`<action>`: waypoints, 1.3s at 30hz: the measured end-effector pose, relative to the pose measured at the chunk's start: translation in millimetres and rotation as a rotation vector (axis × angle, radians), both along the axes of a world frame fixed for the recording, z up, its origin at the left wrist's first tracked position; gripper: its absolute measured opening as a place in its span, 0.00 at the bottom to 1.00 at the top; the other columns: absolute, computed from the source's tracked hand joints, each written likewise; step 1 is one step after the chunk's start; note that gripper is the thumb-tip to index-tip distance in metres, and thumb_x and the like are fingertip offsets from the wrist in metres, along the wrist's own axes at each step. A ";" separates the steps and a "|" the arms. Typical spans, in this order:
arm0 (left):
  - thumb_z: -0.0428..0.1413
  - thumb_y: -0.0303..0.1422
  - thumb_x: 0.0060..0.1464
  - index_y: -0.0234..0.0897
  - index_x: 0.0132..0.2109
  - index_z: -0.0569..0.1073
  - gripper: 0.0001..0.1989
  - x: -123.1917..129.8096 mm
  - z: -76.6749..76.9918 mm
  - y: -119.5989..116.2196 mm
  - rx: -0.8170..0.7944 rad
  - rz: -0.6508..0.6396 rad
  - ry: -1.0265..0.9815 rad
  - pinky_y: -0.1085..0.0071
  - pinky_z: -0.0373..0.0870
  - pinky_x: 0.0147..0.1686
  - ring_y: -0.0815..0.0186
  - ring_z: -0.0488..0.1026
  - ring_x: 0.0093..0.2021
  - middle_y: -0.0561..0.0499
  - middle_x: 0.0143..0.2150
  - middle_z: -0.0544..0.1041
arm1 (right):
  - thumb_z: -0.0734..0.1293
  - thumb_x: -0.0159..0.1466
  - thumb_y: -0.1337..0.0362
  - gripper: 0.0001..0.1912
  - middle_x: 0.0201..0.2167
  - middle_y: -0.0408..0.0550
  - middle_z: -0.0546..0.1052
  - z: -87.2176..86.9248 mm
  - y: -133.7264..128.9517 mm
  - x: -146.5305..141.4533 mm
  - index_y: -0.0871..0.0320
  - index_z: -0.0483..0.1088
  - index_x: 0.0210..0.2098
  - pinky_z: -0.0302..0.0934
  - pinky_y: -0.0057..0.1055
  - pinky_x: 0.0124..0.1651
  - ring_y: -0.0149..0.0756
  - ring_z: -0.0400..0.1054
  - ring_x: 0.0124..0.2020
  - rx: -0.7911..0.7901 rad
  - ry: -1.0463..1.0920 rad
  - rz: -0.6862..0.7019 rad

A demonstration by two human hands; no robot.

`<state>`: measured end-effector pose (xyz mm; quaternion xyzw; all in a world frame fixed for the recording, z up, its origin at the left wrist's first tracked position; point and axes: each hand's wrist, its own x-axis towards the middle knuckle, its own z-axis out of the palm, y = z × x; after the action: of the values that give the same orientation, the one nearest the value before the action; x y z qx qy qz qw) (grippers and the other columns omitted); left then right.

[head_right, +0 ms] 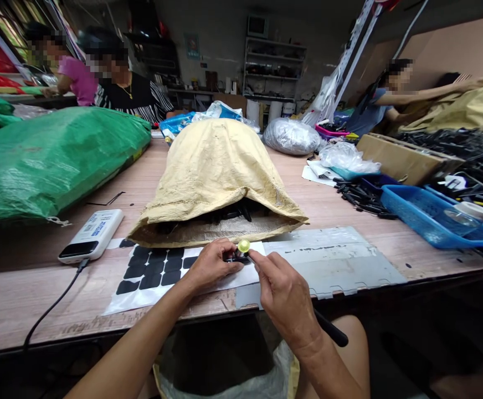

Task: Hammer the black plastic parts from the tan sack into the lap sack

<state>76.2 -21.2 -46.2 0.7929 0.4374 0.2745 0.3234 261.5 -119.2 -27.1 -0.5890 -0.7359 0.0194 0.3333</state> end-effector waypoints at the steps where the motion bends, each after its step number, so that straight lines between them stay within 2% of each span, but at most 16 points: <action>1: 0.64 0.31 0.47 0.38 0.35 0.80 0.06 0.0 0.5 -0.6 0.005 0.004 0.004 0.71 0.63 0.37 0.64 0.70 0.38 0.53 0.32 0.74 | 0.57 0.72 0.65 0.19 0.36 0.47 0.77 0.0 0.8 -1.0 0.50 0.72 0.58 0.65 0.29 0.44 0.36 0.73 0.39 -0.020 -0.016 0.008; 5: 0.64 0.32 0.47 0.39 0.37 0.80 0.07 -0.1 1.2 -2.0 -0.014 0.001 -0.008 0.71 0.63 0.37 0.63 0.70 0.38 0.53 0.34 0.74 | 0.58 0.72 0.63 0.19 0.42 0.48 0.78 3.0 14.5 5.9 0.50 0.71 0.58 0.65 0.31 0.47 0.37 0.73 0.43 -0.004 0.014 -0.017; 8: 0.64 0.32 0.46 0.39 0.38 0.79 0.09 -0.4 0.9 -1.9 -0.030 0.010 -0.013 0.70 0.64 0.38 0.62 0.71 0.40 0.53 0.36 0.75 | 0.60 0.70 0.62 0.18 0.45 0.48 0.78 3.8 36.8 20.0 0.50 0.72 0.57 0.64 0.32 0.49 0.38 0.72 0.46 0.033 0.005 -0.106; 11: 0.64 0.30 0.45 0.39 0.38 0.78 0.09 -0.6 1.0 -1.0 -0.026 0.005 -0.007 0.70 0.64 0.39 0.62 0.71 0.40 0.53 0.36 0.76 | 0.62 0.68 0.63 0.16 0.42 0.47 0.78 -4.4 61.5 34.4 0.51 0.75 0.52 0.61 0.31 0.47 0.38 0.70 0.45 0.040 -0.093 -0.233; 14: 0.64 0.30 0.45 0.39 0.38 0.78 0.10 -0.8 0.6 -0.1 -0.017 0.003 0.000 0.70 0.64 0.39 0.62 0.71 0.40 0.54 0.36 0.75 | 0.63 0.67 0.65 0.14 0.38 0.47 0.76 -19.8 78.0 43.2 0.52 0.77 0.49 0.57 0.32 0.45 0.38 0.68 0.43 0.035 -0.183 -0.291; 19: 0.64 0.30 0.45 0.39 0.37 0.77 0.09 -0.3 -1.0 0.0 0.000 -0.004 0.016 0.69 0.64 0.39 0.62 0.71 0.40 0.54 0.36 0.75 | 0.63 0.67 0.64 0.14 0.37 0.47 0.74 -35.7 81.5 44.6 0.52 0.76 0.49 0.55 0.32 0.44 0.38 0.65 0.41 0.040 -0.234 -0.304; 26: 0.63 0.31 0.47 0.39 0.38 0.76 0.09 -1.1 -1.8 0.2 0.023 -0.014 0.032 0.69 0.64 0.40 0.62 0.70 0.41 0.53 0.36 0.75 | 0.63 0.67 0.64 0.14 0.38 0.47 0.74 -33.7 79.7 40.7 0.52 0.76 0.49 0.53 0.32 0.43 0.38 0.64 0.41 0.043 -0.271 -0.332; 29: 0.62 0.34 0.51 0.40 0.40 0.76 0.08 -4.1 5.4 -2.3 0.015 -0.050 0.034 0.68 0.64 0.41 0.60 0.71 0.43 0.51 0.39 0.76 | 0.64 0.66 0.63 0.13 0.37 0.47 0.74 -34.5 80.8 40.1 0.52 0.76 0.48 0.52 0.32 0.41 0.38 0.64 0.40 0.036 -0.275 -0.355; 32: 0.59 0.36 0.57 0.41 0.42 0.77 0.07 -8.0 23.2 -20.8 -0.019 -0.104 0.004 0.68 0.64 0.43 0.60 0.72 0.45 0.50 0.42 0.78 | 0.64 0.66 0.63 0.13 0.37 0.48 0.74 -35.0 80.8 39.8 0.52 0.76 0.48 0.52 0.33 0.41 0.38 0.64 0.40 0.030 -0.278 -0.358; 35: 0.57 0.36 0.59 0.44 0.43 0.77 0.07 -11.3 40.8 -59.2 -0.149 -0.234 -0.010 0.70 0.65 0.41 0.63 0.73 0.42 0.53 0.41 0.79 | 0.64 0.66 0.63 0.13 0.37 0.48 0.74 -34.4 80.0 39.3 0.52 0.76 0.48 0.52 0.33 0.41 0.38 0.64 0.40 0.026 -0.279 -0.365; 37: 0.59 0.37 0.58 0.48 0.43 0.78 0.07 -12.3 40.4 -88.5 -0.288 -0.349 0.022 0.72 0.64 0.38 0.65 0.74 0.39 0.56 0.38 0.80 | 0.64 0.66 0.63 0.13 0.37 0.48 0.73 -33.8 79.6 38.8 0.52 0.76 0.48 0.52 0.33 0.41 0.38 0.64 0.40 0.019 -0.282 -0.372; 39: 0.62 0.39 0.54 0.50 0.44 0.79 0.09 -12.6 23.4 -113.1 -0.409 -0.434 0.096 0.72 0.65 0.37 0.64 0.75 0.38 0.57 0.38 0.80 | 0.65 0.66 0.63 0.13 0.37 0.48 0.73 -33.3 79.2 38.3 0.52 0.77 0.48 0.51 0.33 0.41 0.39 0.64 0.40 0.016 -0.285 -0.377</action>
<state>63.6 -134.4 -22.8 0.7985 0.3186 0.0675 0.5063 299.8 -39.9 -60.4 -0.7100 -0.6529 -0.1326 0.2283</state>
